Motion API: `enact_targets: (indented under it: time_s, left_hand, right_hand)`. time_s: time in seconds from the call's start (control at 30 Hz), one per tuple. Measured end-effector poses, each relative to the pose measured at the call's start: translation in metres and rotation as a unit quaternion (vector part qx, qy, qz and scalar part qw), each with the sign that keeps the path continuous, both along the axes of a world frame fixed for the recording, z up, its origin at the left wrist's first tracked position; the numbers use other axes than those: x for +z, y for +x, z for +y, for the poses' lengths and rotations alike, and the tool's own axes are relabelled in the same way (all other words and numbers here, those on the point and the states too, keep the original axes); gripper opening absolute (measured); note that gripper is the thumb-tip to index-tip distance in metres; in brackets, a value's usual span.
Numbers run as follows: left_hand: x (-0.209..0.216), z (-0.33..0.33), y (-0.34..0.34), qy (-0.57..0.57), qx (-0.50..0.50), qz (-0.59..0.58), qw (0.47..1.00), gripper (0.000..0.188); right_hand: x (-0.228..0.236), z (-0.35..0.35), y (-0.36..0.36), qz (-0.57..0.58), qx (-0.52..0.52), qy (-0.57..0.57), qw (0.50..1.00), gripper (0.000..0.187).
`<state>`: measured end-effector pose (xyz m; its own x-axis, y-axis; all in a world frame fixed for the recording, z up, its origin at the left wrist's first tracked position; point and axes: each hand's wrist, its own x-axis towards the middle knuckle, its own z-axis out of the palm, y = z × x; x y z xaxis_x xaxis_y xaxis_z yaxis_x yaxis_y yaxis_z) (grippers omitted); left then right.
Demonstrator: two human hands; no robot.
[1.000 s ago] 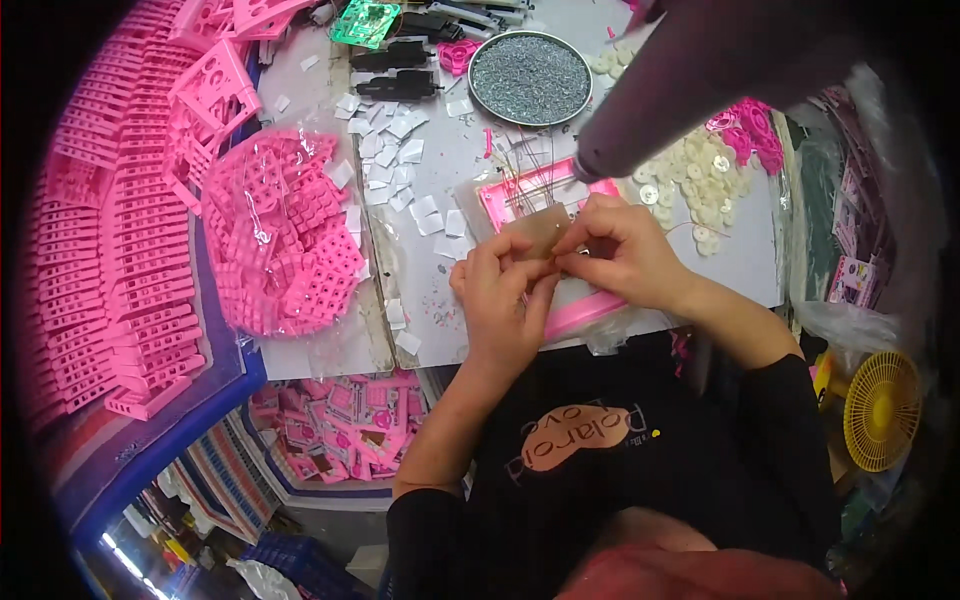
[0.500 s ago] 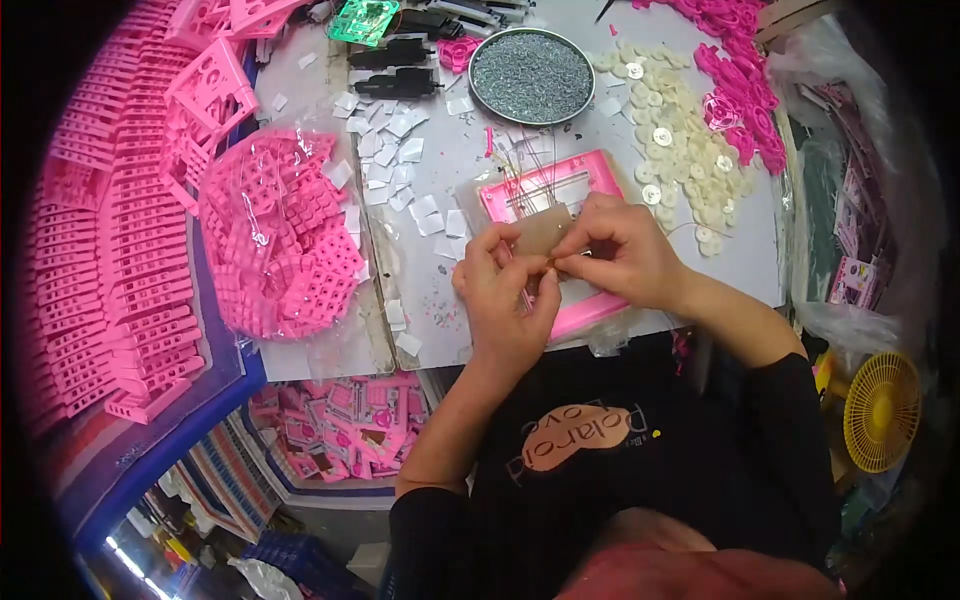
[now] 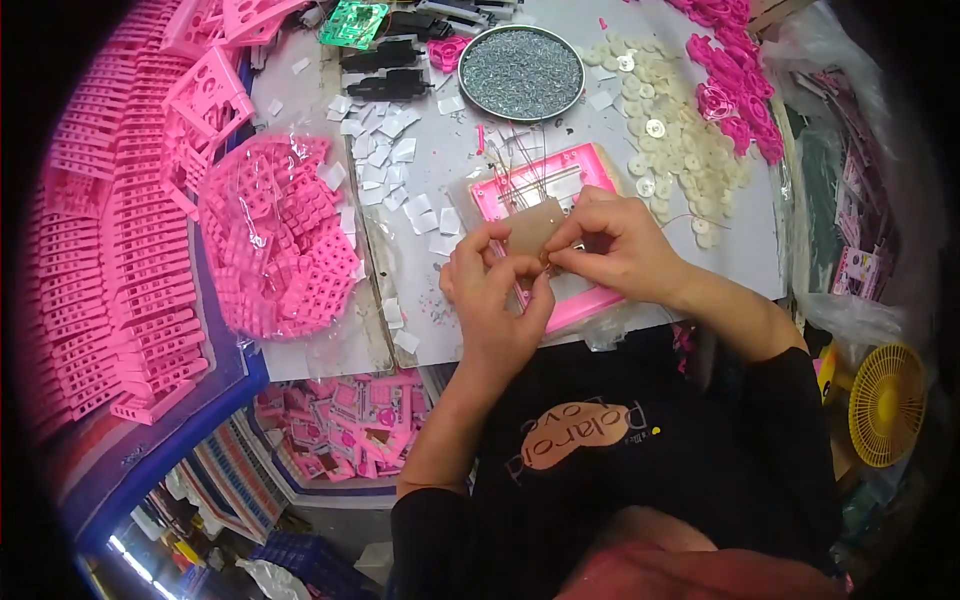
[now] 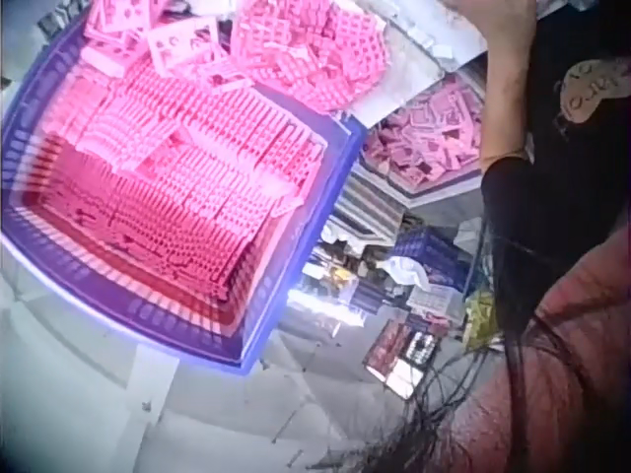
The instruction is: Assembling an electronic toy device by installing components and a circuit board into a pink plastic housing.
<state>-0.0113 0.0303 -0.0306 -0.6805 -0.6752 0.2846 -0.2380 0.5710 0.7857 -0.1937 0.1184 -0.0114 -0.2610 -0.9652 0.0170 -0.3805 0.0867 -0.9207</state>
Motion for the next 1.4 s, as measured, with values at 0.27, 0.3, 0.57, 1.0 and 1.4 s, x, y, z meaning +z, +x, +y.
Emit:
enact_targets:
  time_s: [0.27, 0.3, 0.57, 1.0, 1.4]
  left_hand:
    - [-0.010, 0.000, -0.002, 0.096, 0.000, 0.081, 0.992, 0.015]
    - [-0.011, 0.001, -0.003, 0.121, 0.005, 0.104, 0.987, 0.015]
    - [0.001, -0.002, 0.006, 0.085, -0.030, 0.012, 0.996, 0.011]
    - [0.023, -0.027, 0.008, 0.229, -0.146, -0.075, 0.959, 0.013]
    - [-0.004, -0.013, 0.012, -0.030, -0.161, 0.006, 0.987, 0.017]
  right_hand:
    - [0.007, -0.002, 0.004, 0.199, 0.035, -0.135, 0.970, 0.018]
    - [0.006, -0.003, 0.004, 0.283, 0.052, -0.207, 0.935, 0.019]
    - [-0.007, 0.019, 0.018, 0.106, 0.032, -0.099, 0.989, 0.018]
    - [-0.015, 0.018, 0.014, 0.361, 0.130, -0.285, 0.878, 0.021]
    - [-0.016, 0.020, 0.019, 0.397, 0.143, -0.213, 0.881, 0.016]
